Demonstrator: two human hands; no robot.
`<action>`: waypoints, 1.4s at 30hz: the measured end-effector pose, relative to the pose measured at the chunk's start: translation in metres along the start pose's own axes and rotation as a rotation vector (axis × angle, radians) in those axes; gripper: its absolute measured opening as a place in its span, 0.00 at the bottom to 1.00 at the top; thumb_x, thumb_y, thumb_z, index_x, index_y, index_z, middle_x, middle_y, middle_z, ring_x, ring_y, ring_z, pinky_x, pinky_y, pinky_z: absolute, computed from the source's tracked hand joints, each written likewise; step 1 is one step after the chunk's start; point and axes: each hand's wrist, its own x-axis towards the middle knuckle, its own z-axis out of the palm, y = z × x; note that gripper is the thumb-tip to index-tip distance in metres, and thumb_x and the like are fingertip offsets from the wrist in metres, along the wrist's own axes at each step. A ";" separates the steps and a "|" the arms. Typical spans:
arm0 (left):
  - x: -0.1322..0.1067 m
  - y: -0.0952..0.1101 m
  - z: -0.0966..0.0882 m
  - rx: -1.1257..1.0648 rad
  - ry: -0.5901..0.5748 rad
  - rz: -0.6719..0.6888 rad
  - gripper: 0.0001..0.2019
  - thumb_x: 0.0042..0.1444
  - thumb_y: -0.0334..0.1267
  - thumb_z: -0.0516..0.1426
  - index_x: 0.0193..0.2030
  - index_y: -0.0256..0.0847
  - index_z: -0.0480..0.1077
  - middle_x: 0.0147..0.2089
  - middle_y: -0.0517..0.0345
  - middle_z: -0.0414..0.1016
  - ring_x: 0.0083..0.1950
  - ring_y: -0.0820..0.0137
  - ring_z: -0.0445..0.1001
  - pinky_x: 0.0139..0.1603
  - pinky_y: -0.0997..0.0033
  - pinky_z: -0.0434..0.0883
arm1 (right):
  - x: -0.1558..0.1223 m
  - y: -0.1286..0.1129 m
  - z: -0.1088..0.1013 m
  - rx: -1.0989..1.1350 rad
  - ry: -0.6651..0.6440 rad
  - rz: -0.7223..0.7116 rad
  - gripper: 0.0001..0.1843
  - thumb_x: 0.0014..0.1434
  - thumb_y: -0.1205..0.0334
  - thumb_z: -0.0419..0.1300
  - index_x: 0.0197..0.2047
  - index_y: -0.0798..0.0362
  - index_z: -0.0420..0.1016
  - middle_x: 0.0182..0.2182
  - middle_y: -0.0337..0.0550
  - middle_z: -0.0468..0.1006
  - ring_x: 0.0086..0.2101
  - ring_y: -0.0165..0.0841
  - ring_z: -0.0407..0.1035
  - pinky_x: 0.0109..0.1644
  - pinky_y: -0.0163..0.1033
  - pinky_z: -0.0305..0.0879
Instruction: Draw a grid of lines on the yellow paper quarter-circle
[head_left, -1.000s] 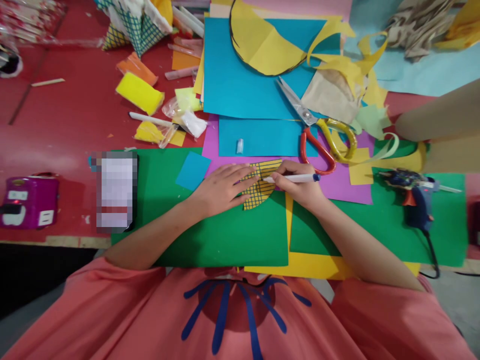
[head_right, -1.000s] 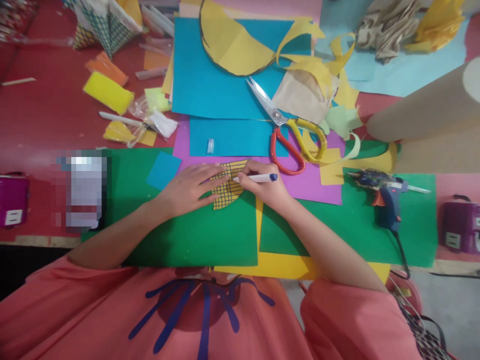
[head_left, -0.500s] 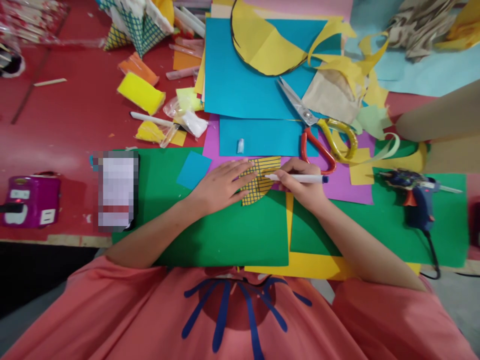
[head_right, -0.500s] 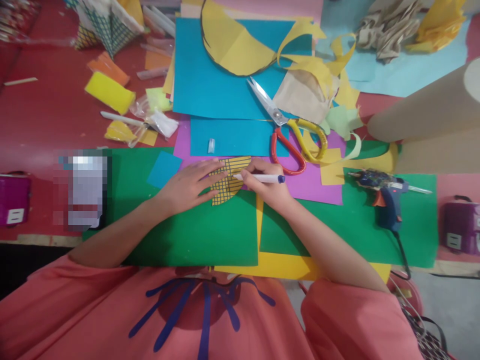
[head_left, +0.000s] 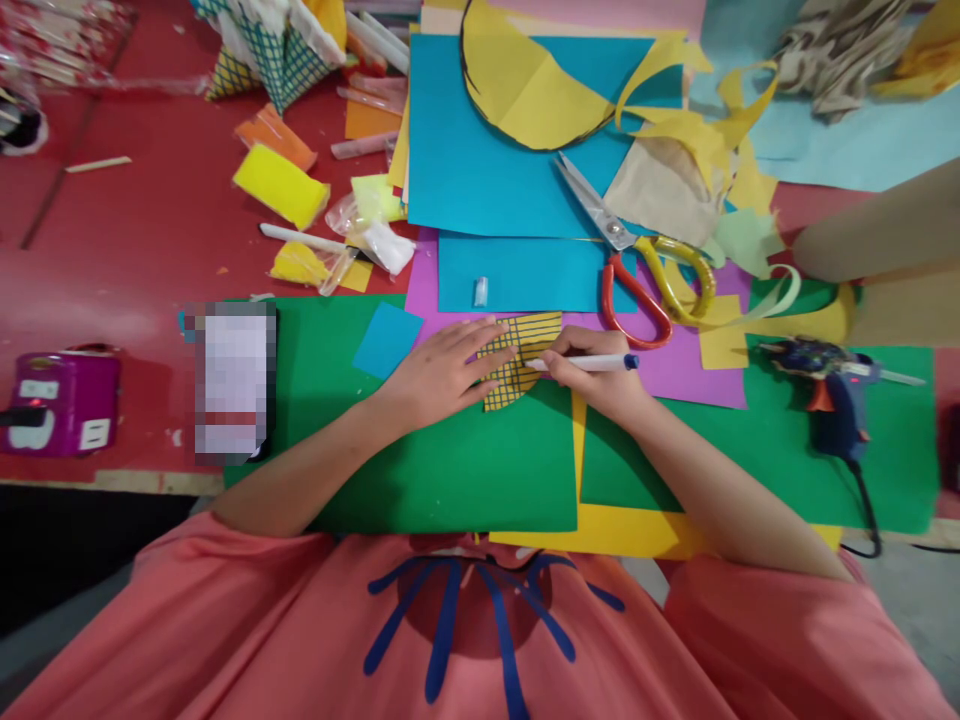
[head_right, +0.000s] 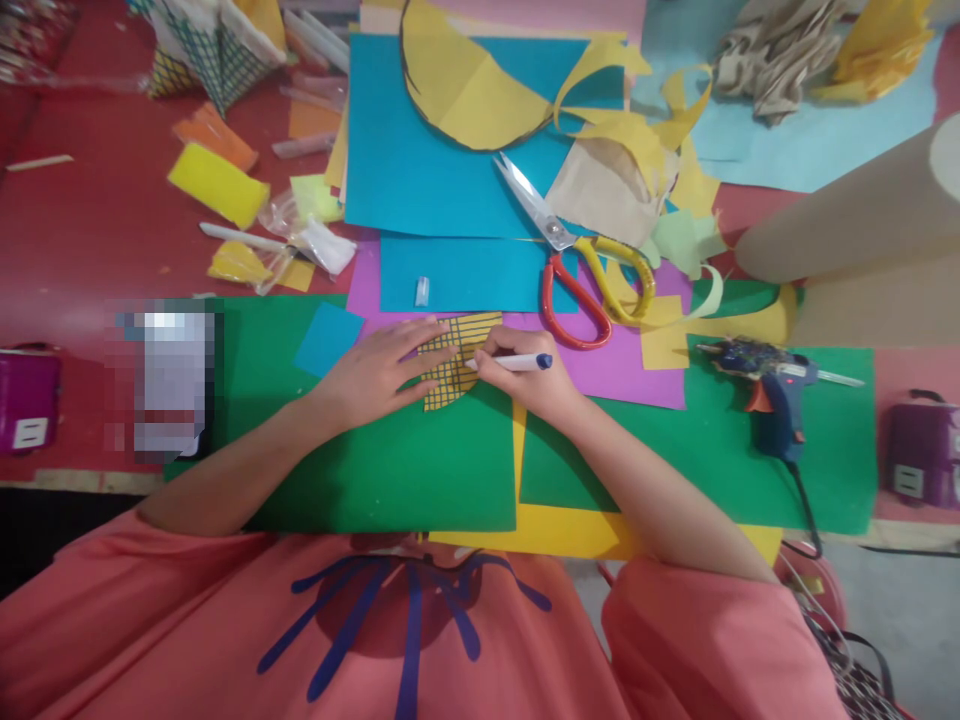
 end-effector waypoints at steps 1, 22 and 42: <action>0.000 0.000 0.000 -0.001 0.001 0.000 0.19 0.63 0.39 0.51 0.60 0.40 0.63 0.63 0.43 0.61 0.66 0.56 0.58 0.63 0.51 0.62 | 0.000 0.000 0.000 0.005 -0.002 -0.003 0.14 0.54 0.58 0.59 0.21 0.54 0.66 0.17 0.35 0.66 0.19 0.24 0.56 0.21 0.32 0.50; -0.001 0.000 0.001 -0.027 -0.017 -0.016 0.19 0.63 0.40 0.50 0.59 0.41 0.64 0.64 0.43 0.61 0.67 0.56 0.57 0.63 0.50 0.61 | -0.001 -0.003 -0.003 0.042 -0.197 -0.044 0.17 0.54 0.63 0.57 0.17 0.54 0.57 0.15 0.31 0.57 0.18 0.21 0.50 0.21 0.31 0.45; -0.002 0.003 -0.001 0.032 0.029 0.068 0.22 0.60 0.40 0.53 0.61 0.39 0.62 0.60 0.45 0.64 0.62 0.57 0.61 0.63 0.52 0.61 | -0.001 0.003 -0.006 0.276 0.061 0.089 0.09 0.55 0.60 0.60 0.26 0.53 0.70 0.19 0.35 0.71 0.19 0.25 0.64 0.21 0.32 0.59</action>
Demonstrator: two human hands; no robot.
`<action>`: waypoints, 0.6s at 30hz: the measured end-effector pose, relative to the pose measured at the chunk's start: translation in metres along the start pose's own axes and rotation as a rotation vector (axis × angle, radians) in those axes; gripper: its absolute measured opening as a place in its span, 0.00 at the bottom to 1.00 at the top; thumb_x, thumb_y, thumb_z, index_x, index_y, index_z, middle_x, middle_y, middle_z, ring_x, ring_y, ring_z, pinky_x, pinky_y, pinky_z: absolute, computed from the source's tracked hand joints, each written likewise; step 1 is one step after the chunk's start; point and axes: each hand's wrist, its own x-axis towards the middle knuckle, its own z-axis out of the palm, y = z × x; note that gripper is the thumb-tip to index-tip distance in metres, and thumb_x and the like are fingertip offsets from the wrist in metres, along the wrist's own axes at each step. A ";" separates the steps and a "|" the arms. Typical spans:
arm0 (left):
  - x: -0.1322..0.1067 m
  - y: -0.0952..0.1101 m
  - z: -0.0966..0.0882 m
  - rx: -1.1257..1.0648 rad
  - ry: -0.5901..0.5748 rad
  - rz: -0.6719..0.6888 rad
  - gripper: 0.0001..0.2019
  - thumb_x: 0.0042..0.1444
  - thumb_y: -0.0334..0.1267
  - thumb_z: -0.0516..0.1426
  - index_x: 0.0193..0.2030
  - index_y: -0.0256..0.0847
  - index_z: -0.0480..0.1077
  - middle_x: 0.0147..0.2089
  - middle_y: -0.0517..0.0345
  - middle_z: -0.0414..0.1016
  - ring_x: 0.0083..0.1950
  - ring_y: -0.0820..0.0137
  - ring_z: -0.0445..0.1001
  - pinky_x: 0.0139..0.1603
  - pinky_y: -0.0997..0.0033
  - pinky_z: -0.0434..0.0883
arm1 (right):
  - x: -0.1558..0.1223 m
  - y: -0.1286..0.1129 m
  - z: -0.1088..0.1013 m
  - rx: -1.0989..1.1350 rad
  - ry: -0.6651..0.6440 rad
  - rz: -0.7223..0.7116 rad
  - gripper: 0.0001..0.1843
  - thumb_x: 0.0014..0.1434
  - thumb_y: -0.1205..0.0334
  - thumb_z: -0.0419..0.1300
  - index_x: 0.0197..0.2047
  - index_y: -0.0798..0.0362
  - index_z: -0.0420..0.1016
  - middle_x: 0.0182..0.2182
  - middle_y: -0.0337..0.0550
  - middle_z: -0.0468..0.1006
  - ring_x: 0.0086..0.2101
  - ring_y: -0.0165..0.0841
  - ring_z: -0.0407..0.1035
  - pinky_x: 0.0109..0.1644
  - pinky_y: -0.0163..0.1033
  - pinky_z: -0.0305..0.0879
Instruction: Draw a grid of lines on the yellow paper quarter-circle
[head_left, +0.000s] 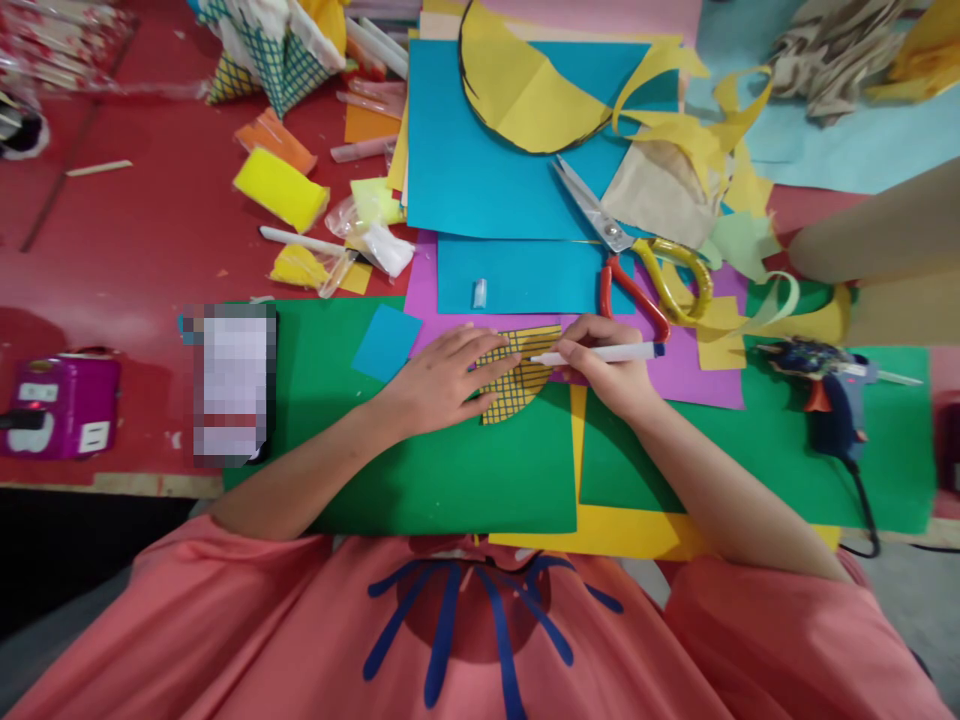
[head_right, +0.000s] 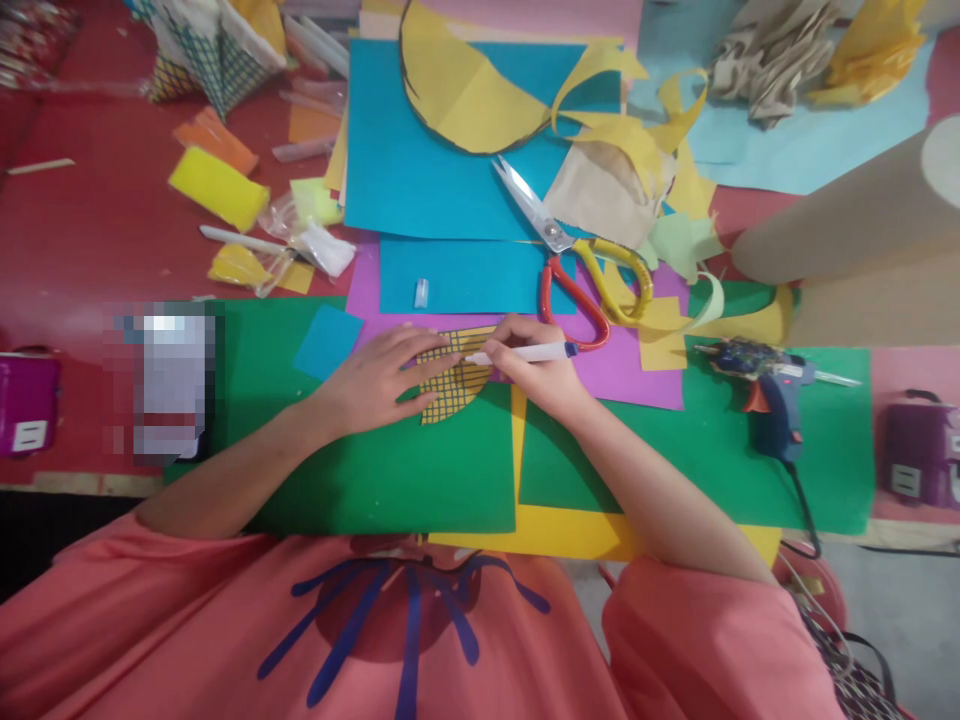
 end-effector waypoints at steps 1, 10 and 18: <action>0.000 0.001 0.000 -0.004 0.004 0.009 0.22 0.60 0.40 0.53 0.61 0.40 0.62 0.59 0.46 0.64 0.62 0.57 0.62 0.63 0.51 0.61 | 0.000 0.000 0.000 0.008 0.015 0.009 0.09 0.56 0.59 0.60 0.27 0.53 0.71 0.20 0.35 0.71 0.19 0.26 0.65 0.21 0.32 0.59; -0.001 0.005 -0.001 -0.032 -0.048 0.083 0.20 0.60 0.41 0.54 0.58 0.40 0.66 0.62 0.48 0.64 0.62 0.58 0.63 0.63 0.51 0.62 | 0.002 0.001 0.002 -0.020 0.104 -0.037 0.07 0.56 0.60 0.59 0.29 0.53 0.72 0.24 0.38 0.74 0.23 0.26 0.67 0.25 0.32 0.62; -0.001 0.005 -0.002 -0.049 -0.061 0.074 0.21 0.59 0.41 0.54 0.59 0.40 0.65 0.62 0.48 0.64 0.62 0.58 0.63 0.63 0.52 0.62 | 0.002 -0.001 0.004 -0.068 0.095 0.005 0.08 0.56 0.61 0.59 0.27 0.55 0.71 0.20 0.36 0.71 0.21 0.25 0.63 0.24 0.32 0.59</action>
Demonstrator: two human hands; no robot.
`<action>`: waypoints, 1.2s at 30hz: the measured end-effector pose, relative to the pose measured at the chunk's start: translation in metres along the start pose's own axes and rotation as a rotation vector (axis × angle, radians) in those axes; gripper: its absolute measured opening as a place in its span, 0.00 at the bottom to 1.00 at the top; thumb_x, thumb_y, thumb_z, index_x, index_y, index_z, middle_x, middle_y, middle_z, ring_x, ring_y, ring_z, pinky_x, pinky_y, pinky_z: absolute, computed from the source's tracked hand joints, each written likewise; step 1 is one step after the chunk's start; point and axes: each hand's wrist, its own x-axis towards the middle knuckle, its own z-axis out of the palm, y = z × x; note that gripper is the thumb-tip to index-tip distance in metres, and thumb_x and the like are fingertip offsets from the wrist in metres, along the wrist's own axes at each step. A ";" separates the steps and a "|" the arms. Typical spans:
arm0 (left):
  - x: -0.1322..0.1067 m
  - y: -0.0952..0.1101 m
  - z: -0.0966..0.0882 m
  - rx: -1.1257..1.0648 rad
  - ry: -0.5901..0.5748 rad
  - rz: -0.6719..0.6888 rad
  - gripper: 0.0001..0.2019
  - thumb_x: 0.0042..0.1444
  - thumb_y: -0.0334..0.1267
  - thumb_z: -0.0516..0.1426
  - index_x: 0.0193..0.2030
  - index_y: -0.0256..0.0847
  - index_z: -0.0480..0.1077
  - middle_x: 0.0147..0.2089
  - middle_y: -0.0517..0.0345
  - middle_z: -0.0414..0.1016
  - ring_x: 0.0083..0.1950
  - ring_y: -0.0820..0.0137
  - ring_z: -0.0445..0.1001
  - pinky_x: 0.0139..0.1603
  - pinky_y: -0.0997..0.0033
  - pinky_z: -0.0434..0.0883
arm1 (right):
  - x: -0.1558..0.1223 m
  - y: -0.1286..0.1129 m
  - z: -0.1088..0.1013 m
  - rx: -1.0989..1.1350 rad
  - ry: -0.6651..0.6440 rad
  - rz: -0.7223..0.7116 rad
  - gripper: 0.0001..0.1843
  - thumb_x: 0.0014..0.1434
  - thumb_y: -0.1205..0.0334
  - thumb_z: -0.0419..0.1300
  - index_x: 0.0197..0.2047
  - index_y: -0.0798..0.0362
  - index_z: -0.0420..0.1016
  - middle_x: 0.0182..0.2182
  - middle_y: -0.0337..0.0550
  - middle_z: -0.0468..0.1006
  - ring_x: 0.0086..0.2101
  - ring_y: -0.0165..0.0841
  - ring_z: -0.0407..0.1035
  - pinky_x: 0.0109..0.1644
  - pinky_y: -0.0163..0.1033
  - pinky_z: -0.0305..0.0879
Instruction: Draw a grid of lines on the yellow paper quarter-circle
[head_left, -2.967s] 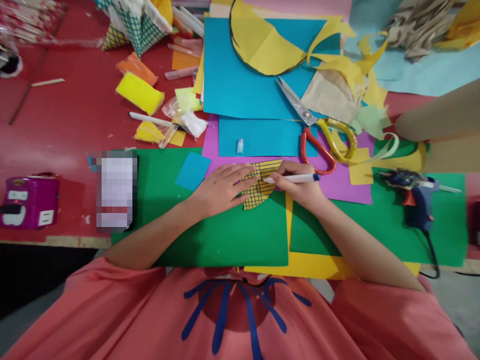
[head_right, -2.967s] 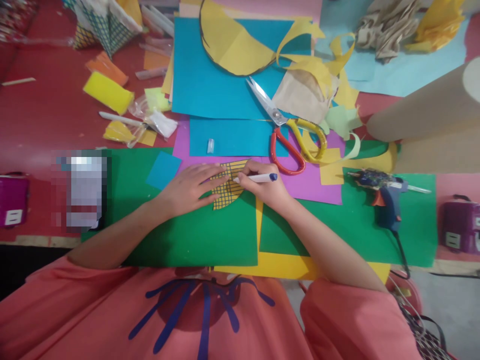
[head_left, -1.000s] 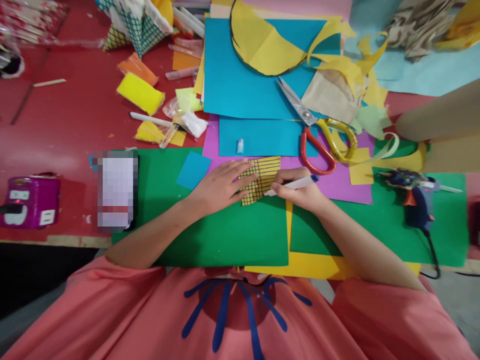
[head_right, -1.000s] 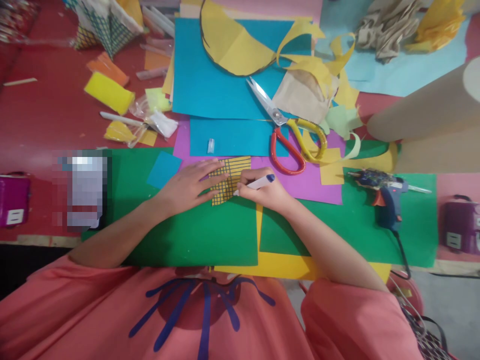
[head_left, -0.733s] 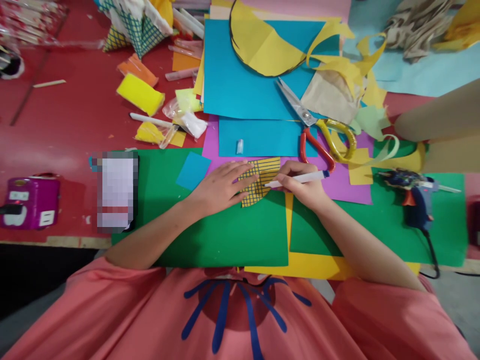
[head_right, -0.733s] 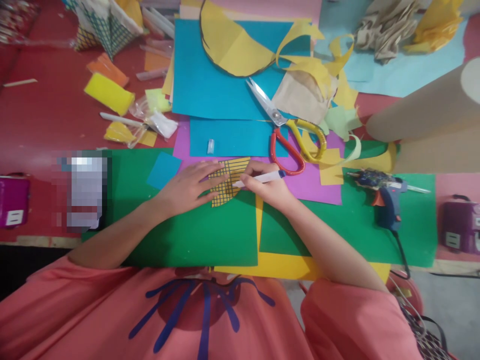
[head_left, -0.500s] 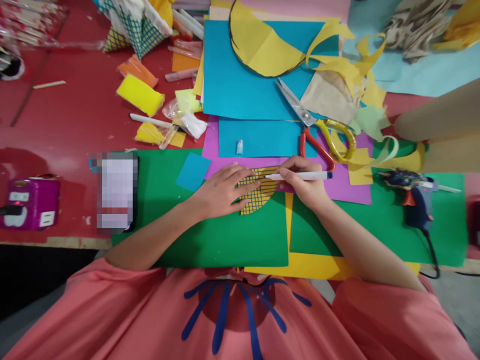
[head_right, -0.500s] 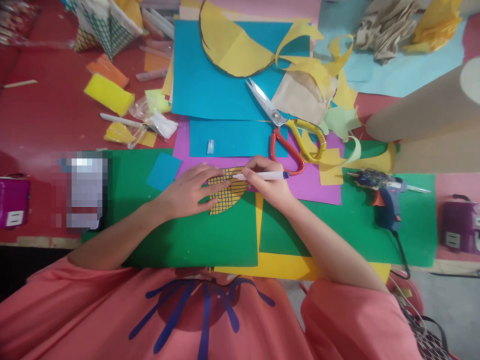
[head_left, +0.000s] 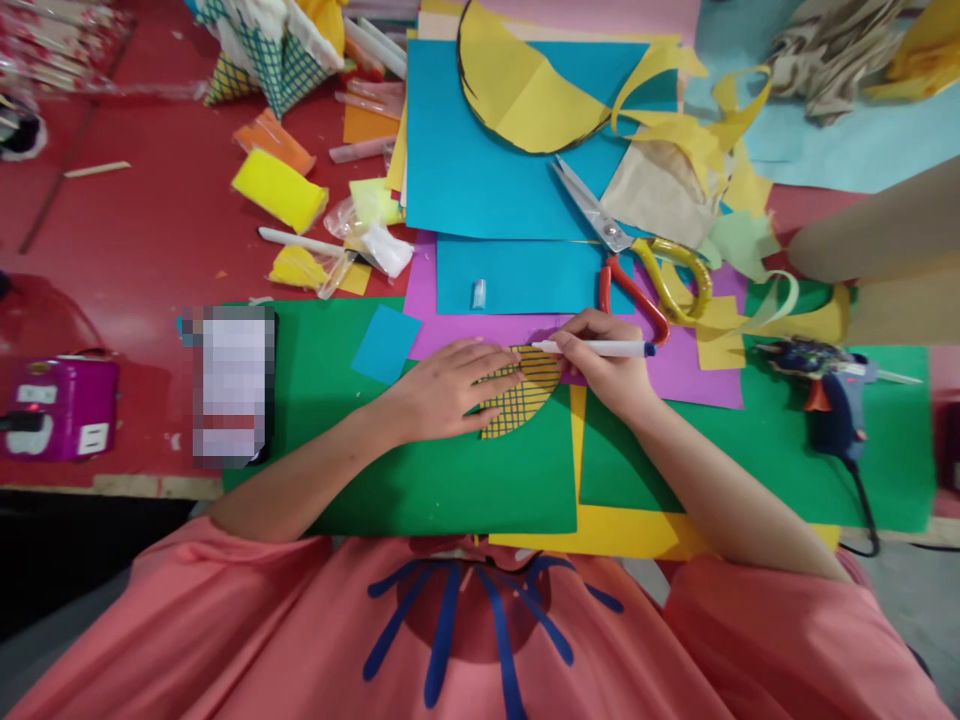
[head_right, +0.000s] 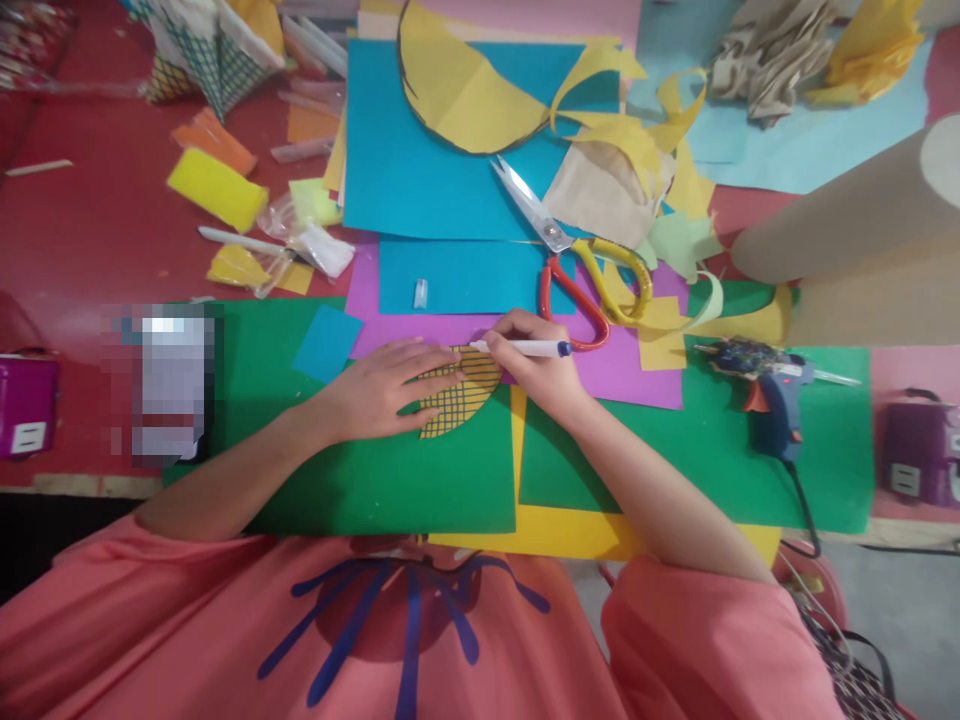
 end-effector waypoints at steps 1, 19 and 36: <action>0.000 0.000 0.000 -0.003 -0.006 -0.002 0.21 0.59 0.41 0.55 0.59 0.40 0.65 0.62 0.48 0.64 0.62 0.58 0.63 0.63 0.52 0.62 | 0.000 0.000 0.000 -0.023 -0.003 -0.005 0.09 0.56 0.61 0.60 0.27 0.55 0.71 0.20 0.36 0.71 0.21 0.25 0.63 0.25 0.32 0.58; 0.001 0.000 0.000 -0.049 -0.025 -0.024 0.20 0.59 0.42 0.55 0.58 0.41 0.66 0.62 0.47 0.64 0.62 0.58 0.62 0.64 0.52 0.60 | 0.003 -0.002 0.003 -0.142 -0.035 -0.028 0.11 0.55 0.58 0.60 0.26 0.55 0.72 0.22 0.39 0.73 0.23 0.27 0.64 0.27 0.33 0.59; 0.000 -0.001 0.002 -0.055 -0.006 -0.020 0.21 0.58 0.40 0.55 0.58 0.41 0.65 0.62 0.47 0.64 0.62 0.58 0.62 0.64 0.51 0.60 | 0.002 -0.005 0.002 -0.186 -0.073 -0.041 0.13 0.52 0.61 0.59 0.19 0.54 0.65 0.16 0.35 0.66 0.19 0.24 0.56 0.23 0.33 0.52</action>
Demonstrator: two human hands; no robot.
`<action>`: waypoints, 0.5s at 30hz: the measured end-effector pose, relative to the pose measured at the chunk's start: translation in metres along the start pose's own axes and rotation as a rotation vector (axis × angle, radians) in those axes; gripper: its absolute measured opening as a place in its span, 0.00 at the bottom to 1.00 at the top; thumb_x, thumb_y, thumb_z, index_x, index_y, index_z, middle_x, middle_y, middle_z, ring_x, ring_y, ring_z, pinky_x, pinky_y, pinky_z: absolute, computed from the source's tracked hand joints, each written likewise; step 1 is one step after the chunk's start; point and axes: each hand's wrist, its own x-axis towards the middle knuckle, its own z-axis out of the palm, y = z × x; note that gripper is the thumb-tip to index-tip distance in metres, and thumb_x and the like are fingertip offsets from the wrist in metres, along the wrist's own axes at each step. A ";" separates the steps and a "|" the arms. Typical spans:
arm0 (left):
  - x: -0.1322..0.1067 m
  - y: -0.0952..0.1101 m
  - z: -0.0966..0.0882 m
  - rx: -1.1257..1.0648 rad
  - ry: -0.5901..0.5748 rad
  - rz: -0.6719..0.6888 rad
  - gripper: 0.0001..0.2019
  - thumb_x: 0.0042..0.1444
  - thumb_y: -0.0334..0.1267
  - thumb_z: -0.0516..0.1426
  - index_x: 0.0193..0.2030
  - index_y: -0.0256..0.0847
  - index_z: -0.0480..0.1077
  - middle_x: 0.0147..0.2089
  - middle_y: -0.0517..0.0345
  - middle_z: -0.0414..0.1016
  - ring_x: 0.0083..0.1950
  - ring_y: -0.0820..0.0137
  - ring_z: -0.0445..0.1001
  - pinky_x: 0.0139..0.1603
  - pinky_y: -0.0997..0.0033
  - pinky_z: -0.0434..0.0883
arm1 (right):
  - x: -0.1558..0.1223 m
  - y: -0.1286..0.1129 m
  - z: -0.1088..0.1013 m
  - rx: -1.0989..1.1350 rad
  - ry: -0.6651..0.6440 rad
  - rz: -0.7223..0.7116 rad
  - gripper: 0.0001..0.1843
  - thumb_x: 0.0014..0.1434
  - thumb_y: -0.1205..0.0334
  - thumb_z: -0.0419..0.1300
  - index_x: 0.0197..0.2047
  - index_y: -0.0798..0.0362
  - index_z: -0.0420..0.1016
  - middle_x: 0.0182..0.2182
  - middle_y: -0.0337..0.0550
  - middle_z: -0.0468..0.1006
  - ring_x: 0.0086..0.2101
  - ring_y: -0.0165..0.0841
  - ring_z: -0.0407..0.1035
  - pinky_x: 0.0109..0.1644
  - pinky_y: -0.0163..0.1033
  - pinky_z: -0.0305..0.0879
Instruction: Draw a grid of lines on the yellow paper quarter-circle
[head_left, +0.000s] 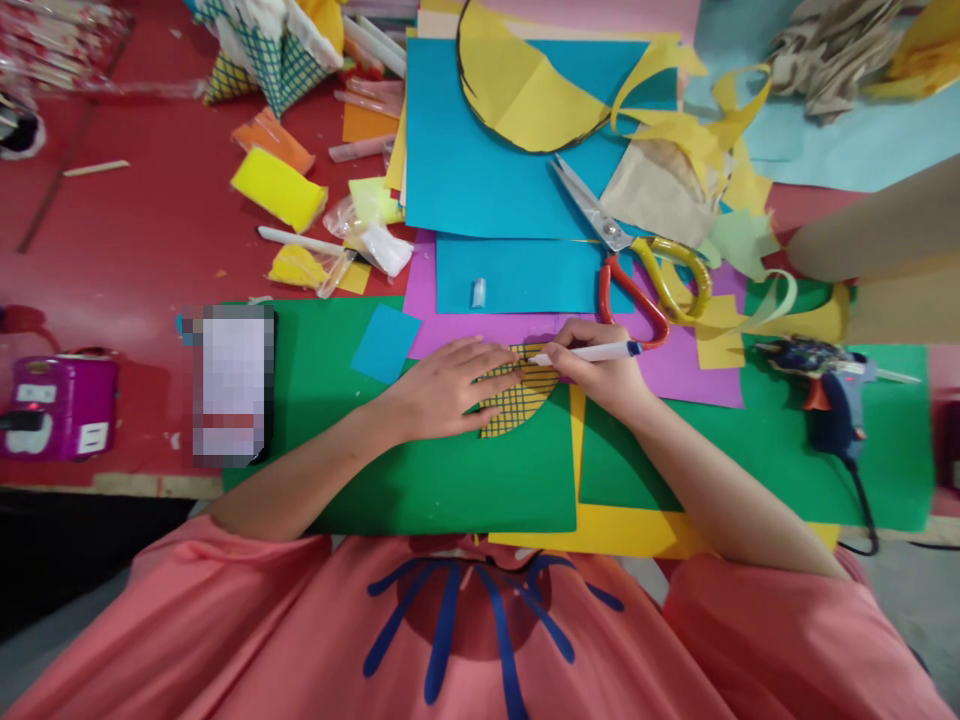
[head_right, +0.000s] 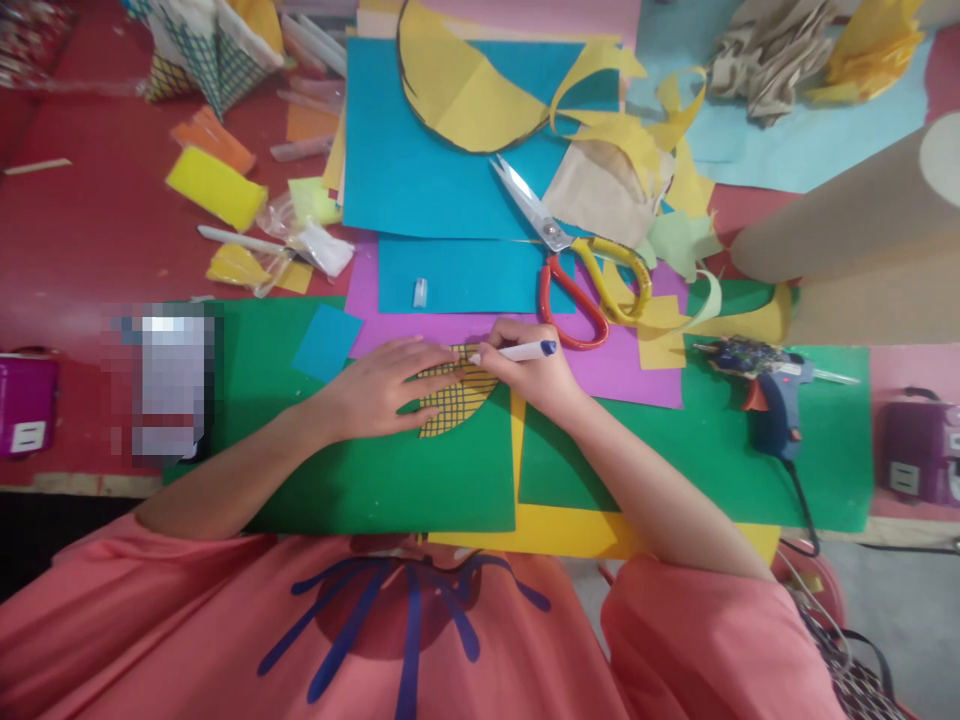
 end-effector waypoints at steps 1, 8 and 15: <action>0.000 0.000 0.000 -0.007 0.001 0.002 0.21 0.58 0.40 0.56 0.58 0.41 0.66 0.62 0.46 0.64 0.62 0.58 0.62 0.64 0.51 0.60 | 0.000 -0.001 0.000 -0.002 -0.007 0.004 0.13 0.52 0.61 0.59 0.19 0.54 0.64 0.16 0.34 0.65 0.19 0.24 0.55 0.23 0.33 0.52; 0.000 0.000 0.000 0.030 0.002 0.006 0.21 0.59 0.41 0.54 0.59 0.42 0.65 0.62 0.48 0.64 0.62 0.59 0.63 0.64 0.52 0.60 | 0.000 0.000 -0.003 0.088 0.007 0.041 0.14 0.53 0.60 0.58 0.18 0.54 0.64 0.16 0.35 0.67 0.19 0.25 0.59 0.22 0.33 0.54; 0.001 -0.002 -0.003 0.058 0.021 -0.076 0.21 0.60 0.40 0.54 0.60 0.39 0.63 0.62 0.47 0.64 0.63 0.59 0.63 0.64 0.53 0.60 | -0.004 0.007 -0.001 0.114 0.032 0.035 0.14 0.56 0.55 0.60 0.24 0.54 0.69 0.18 0.37 0.71 0.19 0.26 0.63 0.21 0.32 0.57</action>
